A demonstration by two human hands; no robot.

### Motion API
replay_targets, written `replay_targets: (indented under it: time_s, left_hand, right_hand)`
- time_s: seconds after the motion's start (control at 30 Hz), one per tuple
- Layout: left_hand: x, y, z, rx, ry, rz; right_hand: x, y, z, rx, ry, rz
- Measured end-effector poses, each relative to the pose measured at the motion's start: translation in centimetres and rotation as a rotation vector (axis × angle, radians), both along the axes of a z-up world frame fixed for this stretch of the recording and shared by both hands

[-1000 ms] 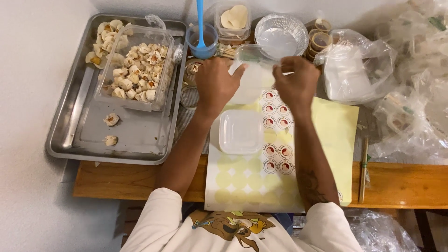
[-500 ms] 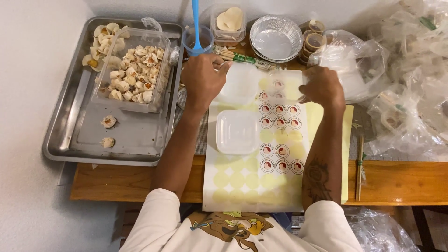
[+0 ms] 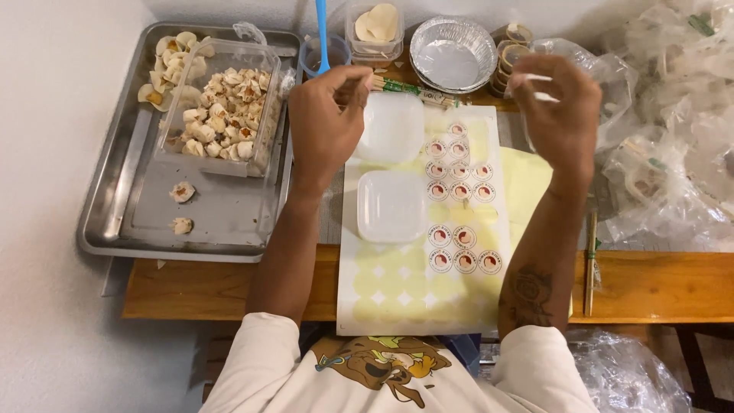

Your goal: The person organizes a sheet of round labels, places items into a small plastic container, and then places the container and a bundle of green sticks into a clear plastic bag.

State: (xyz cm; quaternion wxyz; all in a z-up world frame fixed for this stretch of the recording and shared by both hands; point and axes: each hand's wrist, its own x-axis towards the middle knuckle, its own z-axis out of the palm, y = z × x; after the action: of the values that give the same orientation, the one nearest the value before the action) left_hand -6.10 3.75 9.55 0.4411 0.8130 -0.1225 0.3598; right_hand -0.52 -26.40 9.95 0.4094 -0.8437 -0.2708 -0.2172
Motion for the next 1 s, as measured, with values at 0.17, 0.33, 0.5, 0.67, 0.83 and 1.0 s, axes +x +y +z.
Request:
replay_targets:
  time_s: [0.17,0.33,0.5,0.67,0.83,1.0]
  left_hand:
    - [-3.3,0.1,0.9,-0.009,0.086,0.02]
    - [-7.1,1.1,-2.3,0.08,0.331,0.081]
    - [-9.9,0.1,-4.9,-0.006,1.062,-0.041]
    - [-9.1,-0.1,-12.6,-0.048,1.07,-0.126]
    - [-10.5,-2.0,-9.7,0.008,1.027,-0.003]
    - [-10.7,-2.0,-11.4,-0.109,1.034,0.017]
  right_hand:
    - [-3.7,1.4,2.2,0.188,0.203,0.135]
    - [-8.7,3.5,-1.6,0.205,0.672,0.052]
    - [-12.2,6.3,-5.3,-0.084,0.988,-0.114]
    - [-12.9,7.8,-8.2,-0.101,1.029,-0.151]
    - [-13.4,8.7,-8.4,-0.08,0.971,-0.18]
    - [-13.4,8.6,-10.3,0.086,0.971,-0.193]
